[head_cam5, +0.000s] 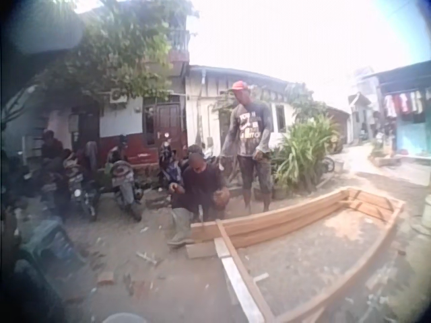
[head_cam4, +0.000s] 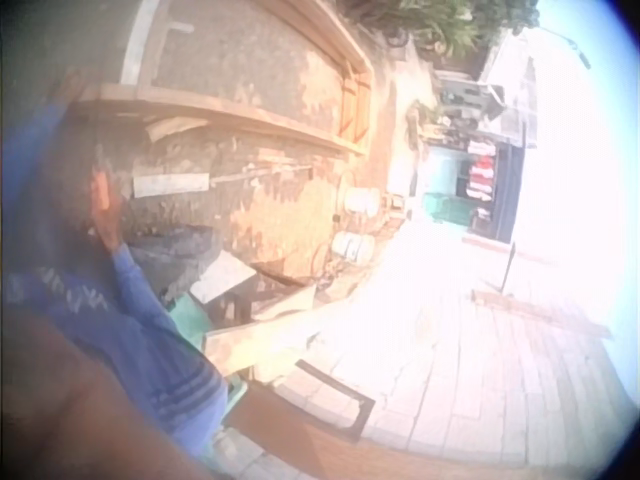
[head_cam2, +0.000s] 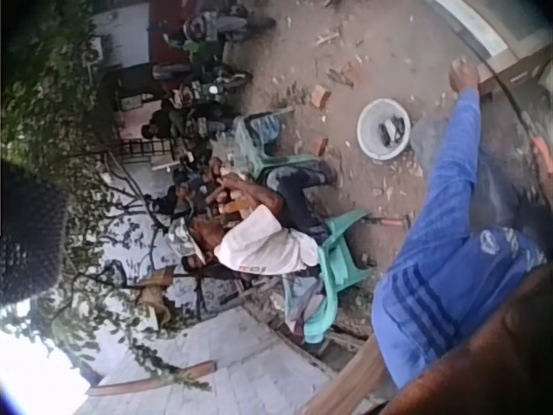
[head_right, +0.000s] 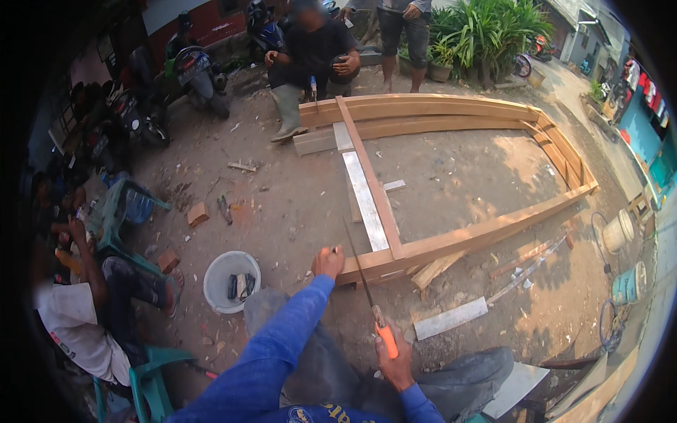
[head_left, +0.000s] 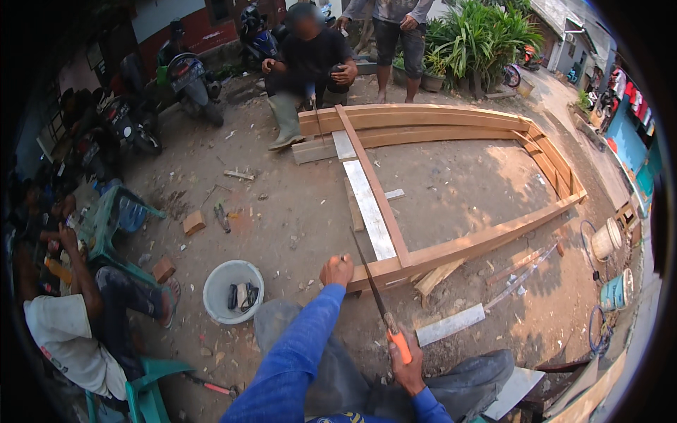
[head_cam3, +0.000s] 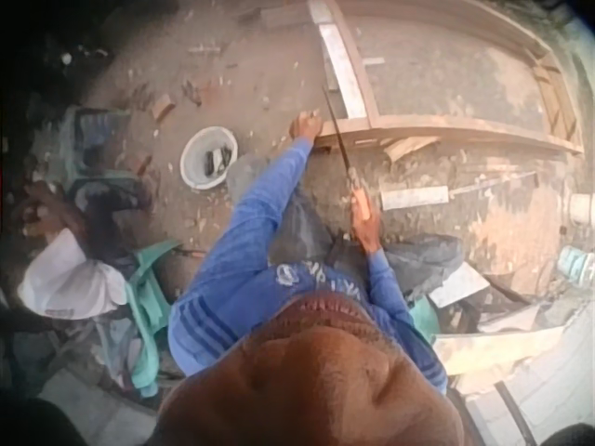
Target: The person saws a wooden frame by hand, moving the saw back and forth across a corner joint while holding the wood steady.
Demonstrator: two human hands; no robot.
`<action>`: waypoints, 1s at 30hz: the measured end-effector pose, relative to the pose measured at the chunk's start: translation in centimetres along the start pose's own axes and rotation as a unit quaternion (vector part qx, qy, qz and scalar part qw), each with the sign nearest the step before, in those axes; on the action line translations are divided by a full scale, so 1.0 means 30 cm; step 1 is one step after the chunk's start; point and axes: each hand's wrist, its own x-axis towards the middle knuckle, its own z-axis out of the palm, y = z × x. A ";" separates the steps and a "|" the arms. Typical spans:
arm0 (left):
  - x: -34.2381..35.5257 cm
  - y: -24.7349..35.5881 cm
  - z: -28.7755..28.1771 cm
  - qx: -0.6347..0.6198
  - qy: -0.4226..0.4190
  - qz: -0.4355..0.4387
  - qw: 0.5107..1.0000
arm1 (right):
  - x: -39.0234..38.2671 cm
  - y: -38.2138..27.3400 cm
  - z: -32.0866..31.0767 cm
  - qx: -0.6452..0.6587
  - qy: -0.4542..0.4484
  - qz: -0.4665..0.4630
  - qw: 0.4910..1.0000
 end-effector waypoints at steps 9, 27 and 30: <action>0.004 0.000 0.016 -0.004 -0.001 0.001 1.000 | -0.023 0.045 0.013 0.061 -0.016 0.050 0.997; -0.011 -0.008 0.000 -0.025 0.021 0.005 0.999 | -0.050 0.063 0.046 0.022 0.017 -0.011 1.000; -0.009 -0.014 0.003 -0.028 0.020 0.019 0.999 | -0.055 0.067 0.050 0.021 0.018 -0.015 1.000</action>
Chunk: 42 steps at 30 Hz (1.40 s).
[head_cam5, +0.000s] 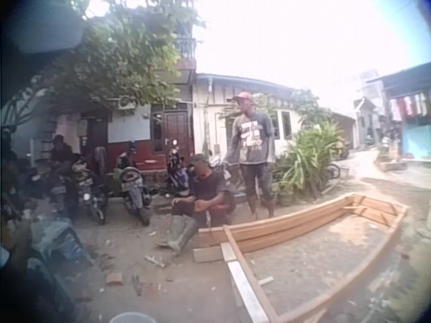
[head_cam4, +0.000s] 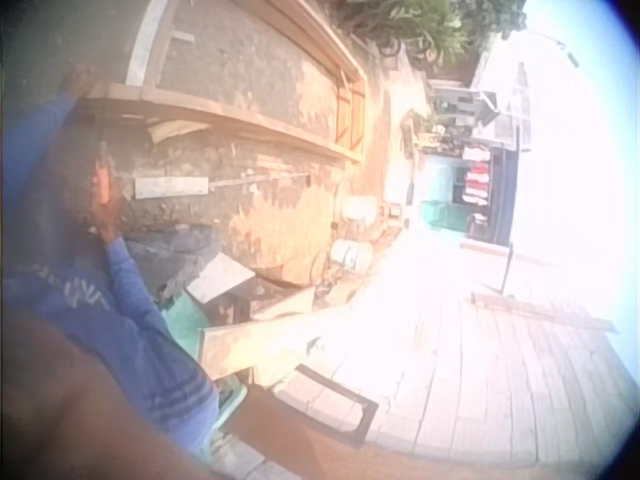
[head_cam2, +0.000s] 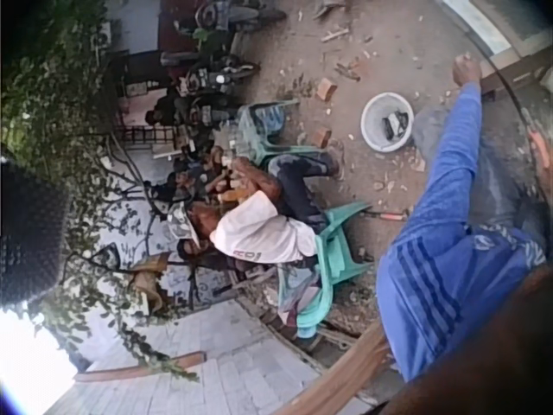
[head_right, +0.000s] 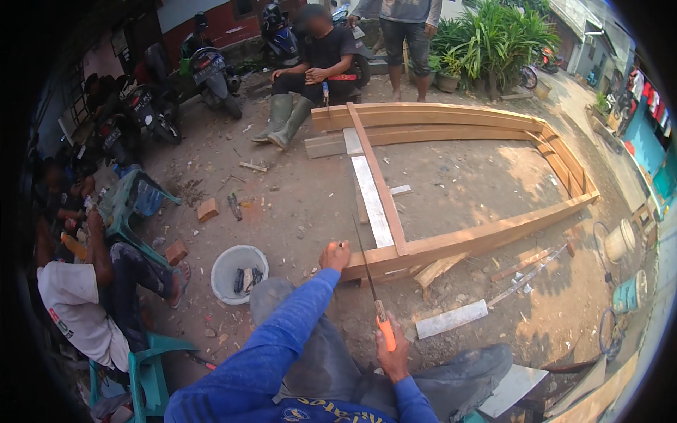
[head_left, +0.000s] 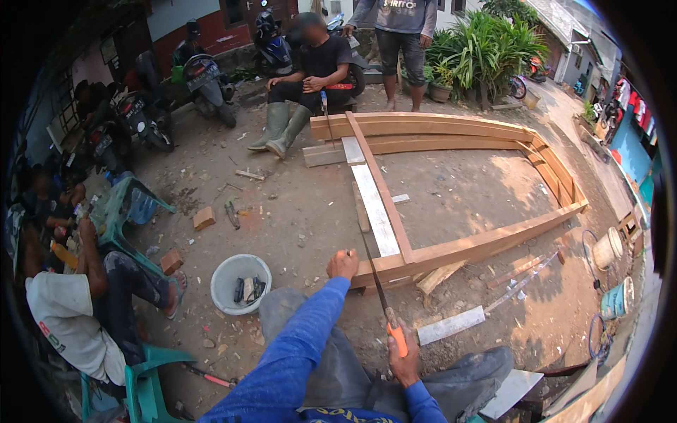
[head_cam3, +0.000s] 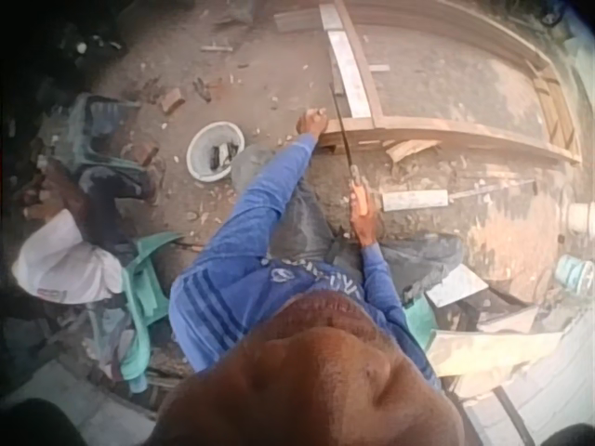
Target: The person saws a wooden frame by hand, moving the saw back and forth across a corner joint while holding the wood steady.
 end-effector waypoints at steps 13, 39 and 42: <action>0.020 -0.196 0.038 -0.188 0.018 -0.006 0.982 | -0.029 0.037 0.056 0.018 0.030 -0.023 0.999; -0.134 -0.234 -0.060 -0.321 -0.256 -0.167 0.897 | -0.007 0.028 0.028 0.053 0.001 0.033 0.998; -0.142 -0.231 -0.051 -0.327 -0.233 -0.179 0.898 | -0.005 0.015 0.017 0.065 -0.010 0.056 0.996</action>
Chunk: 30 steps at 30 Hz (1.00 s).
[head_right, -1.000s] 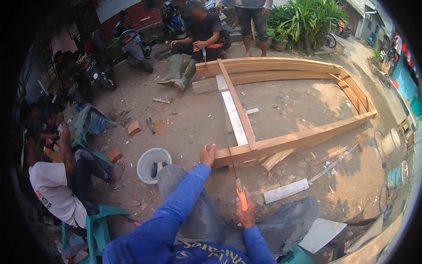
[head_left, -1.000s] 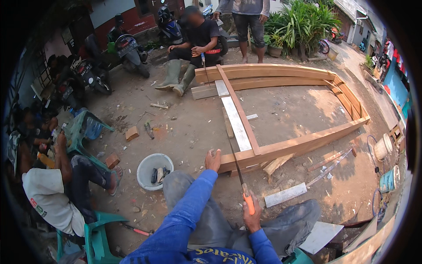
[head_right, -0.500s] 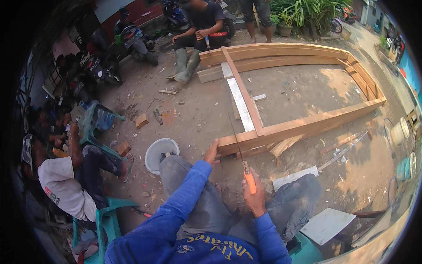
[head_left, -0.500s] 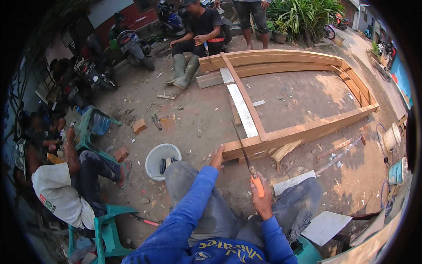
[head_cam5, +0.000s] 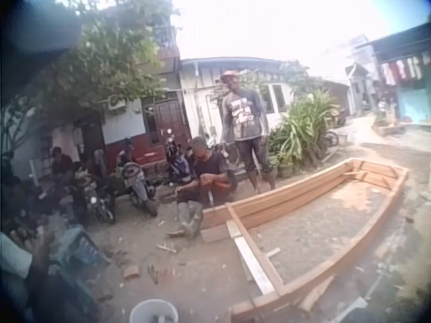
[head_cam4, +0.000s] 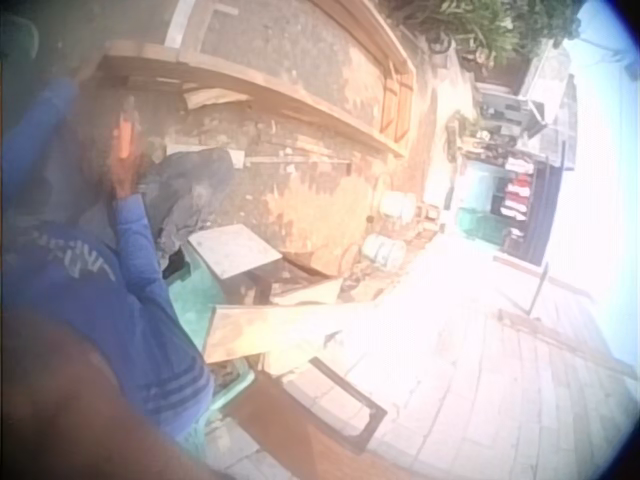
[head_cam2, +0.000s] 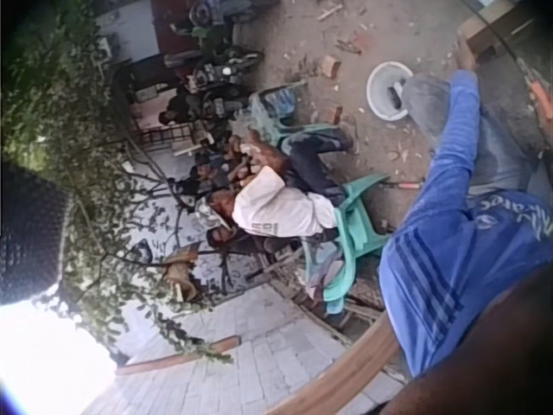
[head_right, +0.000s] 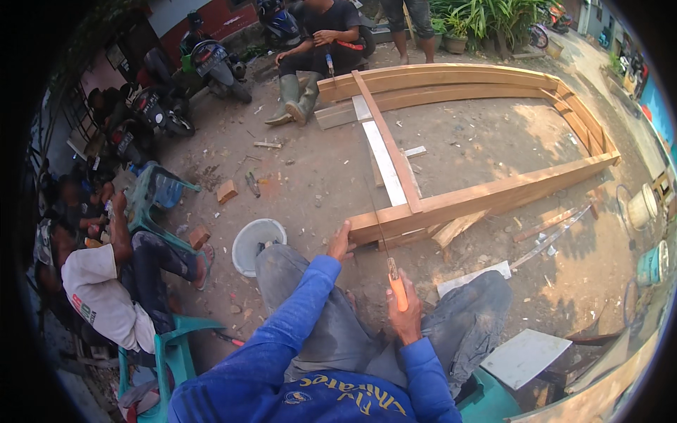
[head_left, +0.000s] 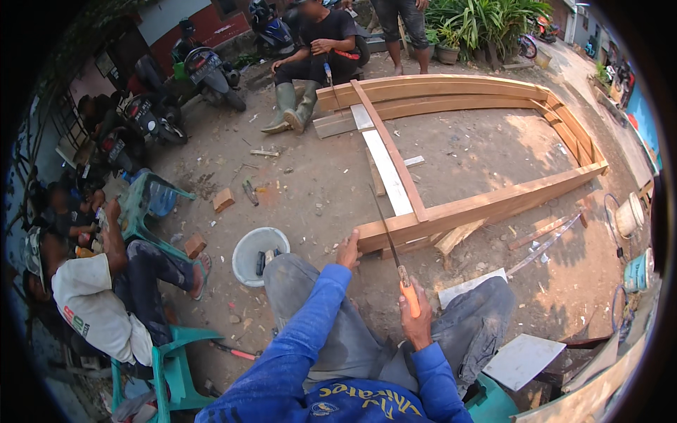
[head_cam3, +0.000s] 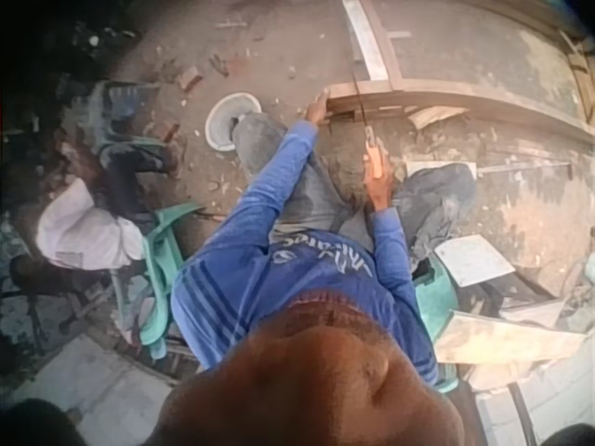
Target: The person saws a wooden frame by hand, moving the saw back and forth across a corner joint while holding the wood steady.
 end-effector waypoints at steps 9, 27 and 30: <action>0.011 -0.004 0.008 -0.014 0.009 0.001 1.000 | -0.002 -0.006 -0.010 -0.020 0.007 -0.038 0.999; 0.023 0.029 0.013 0.000 0.020 0.012 1.000 | 0.018 -0.002 -0.014 -0.045 0.021 -0.075 0.996; 0.023 0.004 -0.007 -0.008 0.029 0.005 1.000 | 0.005 -0.011 -0.006 -0.035 0.021 -0.068 0.997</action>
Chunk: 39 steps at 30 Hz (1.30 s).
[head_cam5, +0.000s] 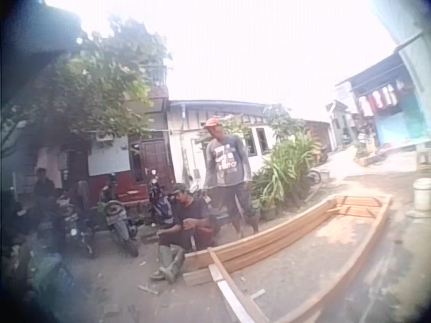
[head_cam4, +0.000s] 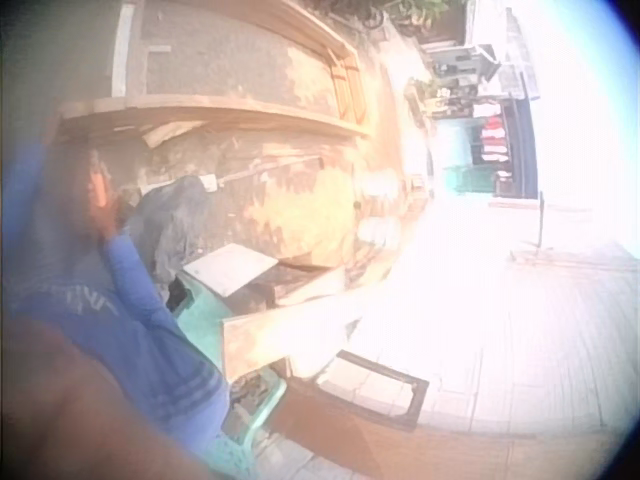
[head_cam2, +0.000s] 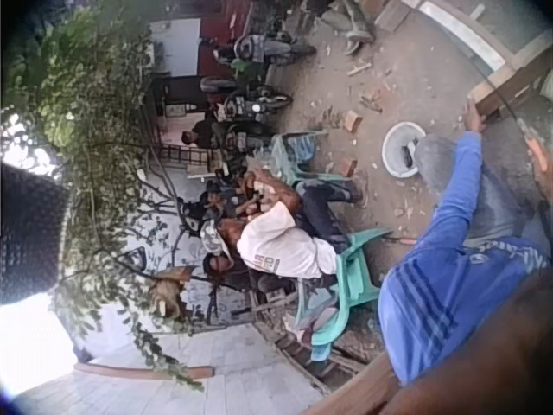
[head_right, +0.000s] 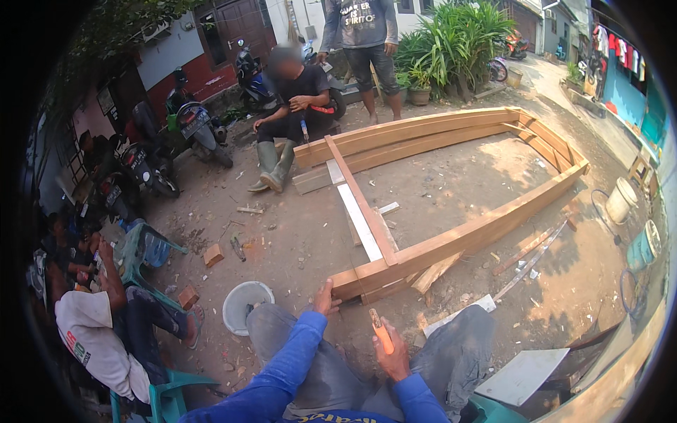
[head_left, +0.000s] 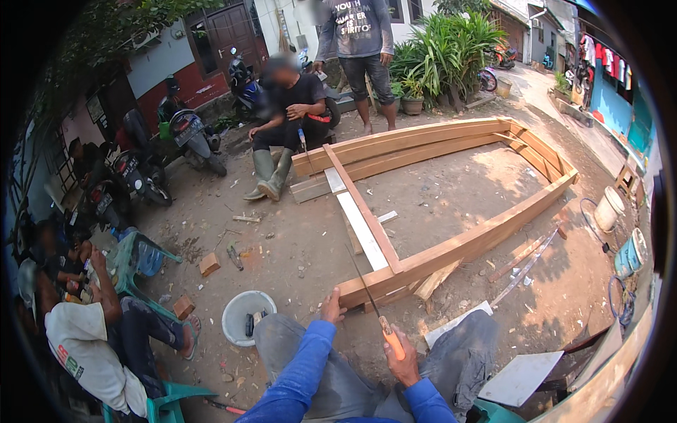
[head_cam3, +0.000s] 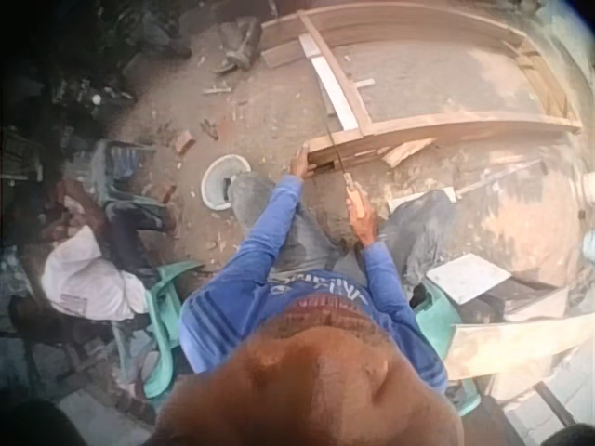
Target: The person saws a wooden frame by hand, moving the saw back and forth across a corner joint while holding the wood steady.
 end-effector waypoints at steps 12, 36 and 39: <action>-0.021 -0.006 0.020 0.029 -0.021 0.004 0.999 | -0.027 0.000 -0.025 0.000 0.009 0.026 1.000; -0.016 -0.012 0.017 0.021 0.001 0.018 1.000 | -0.009 0.022 -0.004 0.018 -0.010 0.014 1.000; -0.019 -0.007 0.021 0.019 0.002 0.016 1.000 | -0.008 0.019 -0.005 0.014 -0.009 0.008 1.000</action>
